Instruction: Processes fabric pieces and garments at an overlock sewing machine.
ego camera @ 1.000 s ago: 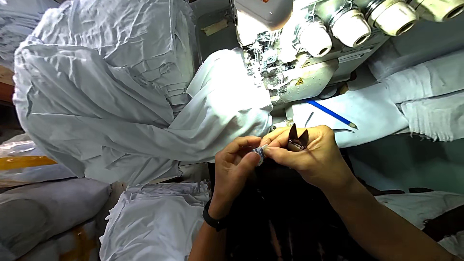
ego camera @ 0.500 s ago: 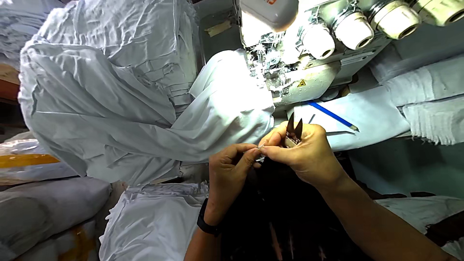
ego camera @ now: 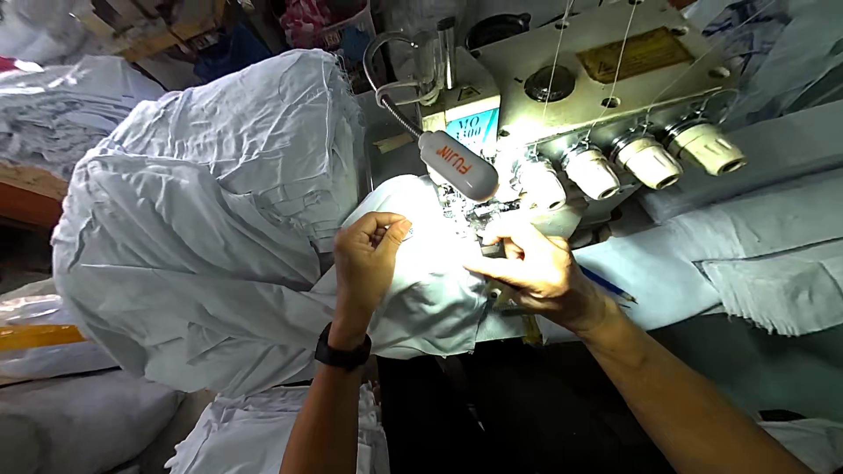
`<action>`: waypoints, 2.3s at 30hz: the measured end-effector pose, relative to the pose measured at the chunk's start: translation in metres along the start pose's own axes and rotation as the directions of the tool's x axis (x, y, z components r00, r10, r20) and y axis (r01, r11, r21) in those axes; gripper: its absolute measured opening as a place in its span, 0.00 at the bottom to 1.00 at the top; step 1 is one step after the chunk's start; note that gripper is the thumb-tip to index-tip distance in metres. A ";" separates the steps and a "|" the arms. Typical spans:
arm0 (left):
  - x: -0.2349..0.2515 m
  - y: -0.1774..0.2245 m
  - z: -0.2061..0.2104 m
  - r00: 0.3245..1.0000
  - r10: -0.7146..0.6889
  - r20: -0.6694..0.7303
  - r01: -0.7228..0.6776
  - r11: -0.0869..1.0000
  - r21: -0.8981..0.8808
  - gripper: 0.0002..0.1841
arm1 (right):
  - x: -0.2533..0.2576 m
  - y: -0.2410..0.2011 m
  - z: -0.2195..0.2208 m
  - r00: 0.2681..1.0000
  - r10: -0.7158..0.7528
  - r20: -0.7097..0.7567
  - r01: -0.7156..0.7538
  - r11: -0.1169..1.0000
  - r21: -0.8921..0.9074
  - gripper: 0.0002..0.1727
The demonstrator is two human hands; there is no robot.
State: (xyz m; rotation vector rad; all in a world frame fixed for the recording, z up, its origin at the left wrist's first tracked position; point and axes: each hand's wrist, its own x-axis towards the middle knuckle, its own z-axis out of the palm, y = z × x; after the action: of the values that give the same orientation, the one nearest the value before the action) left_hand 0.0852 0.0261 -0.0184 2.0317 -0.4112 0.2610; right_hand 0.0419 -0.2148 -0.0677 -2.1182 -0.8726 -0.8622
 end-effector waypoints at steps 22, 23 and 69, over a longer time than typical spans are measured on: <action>-0.010 0.046 0.035 0.997 -0.031 0.064 0.008 0.942 0.335 0.07 | -0.024 -0.020 0.022 0.984 0.025 -0.176 -0.042 0.995 -0.092 0.10; -0.010 0.045 0.035 0.997 -0.029 0.067 0.005 0.942 0.335 0.07 | -0.025 -0.020 0.022 0.985 0.028 -0.171 -0.046 0.993 -0.104 0.10; 0.005 0.040 0.023 0.990 -0.044 0.136 -0.005 0.941 0.339 0.08 | -0.010 -0.039 0.011 0.967 0.233 -0.108 -0.244 0.965 -0.099 0.11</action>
State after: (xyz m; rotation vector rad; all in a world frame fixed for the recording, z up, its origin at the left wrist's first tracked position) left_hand 0.0745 -0.0123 0.0053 2.4014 -0.4583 0.1843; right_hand 0.0095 -0.1881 -0.0682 -2.2029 -0.5170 -0.8935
